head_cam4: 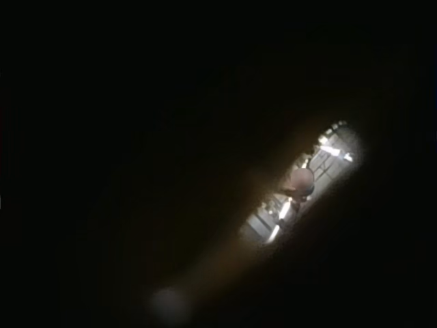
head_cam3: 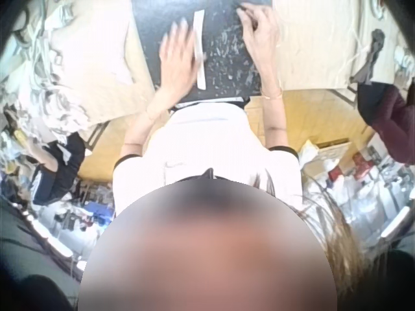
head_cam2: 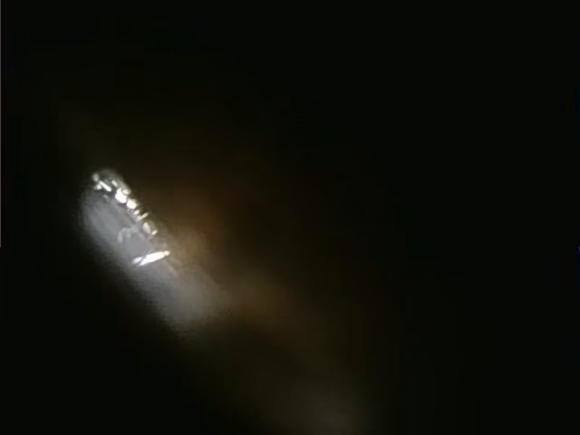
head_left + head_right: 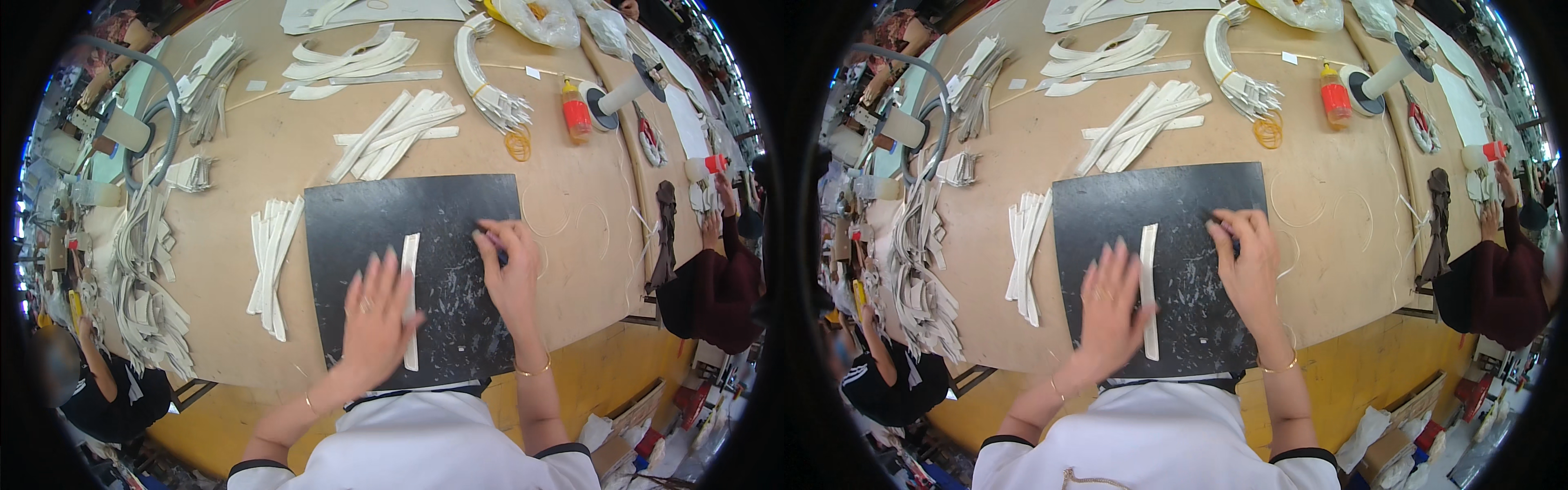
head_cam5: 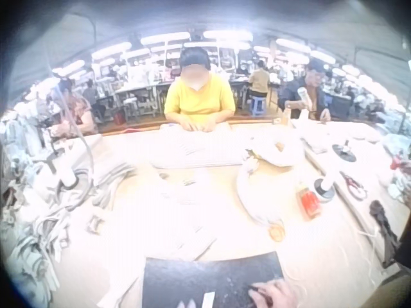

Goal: The person uses a utility knife to cut long white fabric strips on a black cutting mat. They repeatedly trim the edges of each strip, then place the finished pieces into a pile on the table.

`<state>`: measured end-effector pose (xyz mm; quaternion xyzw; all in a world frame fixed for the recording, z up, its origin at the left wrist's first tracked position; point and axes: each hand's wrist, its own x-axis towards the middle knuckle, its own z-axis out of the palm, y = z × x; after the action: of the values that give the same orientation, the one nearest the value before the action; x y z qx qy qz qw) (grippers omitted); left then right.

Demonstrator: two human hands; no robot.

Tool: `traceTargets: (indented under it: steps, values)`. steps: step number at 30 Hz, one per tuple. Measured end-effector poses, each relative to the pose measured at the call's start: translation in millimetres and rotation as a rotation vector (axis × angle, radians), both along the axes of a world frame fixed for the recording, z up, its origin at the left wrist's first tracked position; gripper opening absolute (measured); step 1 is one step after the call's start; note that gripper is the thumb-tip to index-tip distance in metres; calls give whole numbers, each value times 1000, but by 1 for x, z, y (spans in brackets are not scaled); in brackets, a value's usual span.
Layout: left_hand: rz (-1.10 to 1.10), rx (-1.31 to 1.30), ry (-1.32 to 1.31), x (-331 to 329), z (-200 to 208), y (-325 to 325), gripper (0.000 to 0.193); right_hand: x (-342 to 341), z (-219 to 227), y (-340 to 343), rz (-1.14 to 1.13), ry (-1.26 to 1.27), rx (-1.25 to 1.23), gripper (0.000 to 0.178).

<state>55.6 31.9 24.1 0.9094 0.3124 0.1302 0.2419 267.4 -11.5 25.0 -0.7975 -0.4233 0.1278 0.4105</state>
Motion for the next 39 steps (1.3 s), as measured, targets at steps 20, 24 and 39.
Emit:
traceTargets:
  steps: [20, 24, 39]
  values:
    - [-219, -17, 195, -30, -40, -58, 80, -42, -28, 39, 230, -283, 61, 17]
    - [-213, -20, 181, -29, -37, -56, 80, -36, -32, 52, 205, -348, 85, 16]
    - [76, -107, -368, -27, -19, 55, 45, -34, -16, 6, 455, -324, 144, 13]
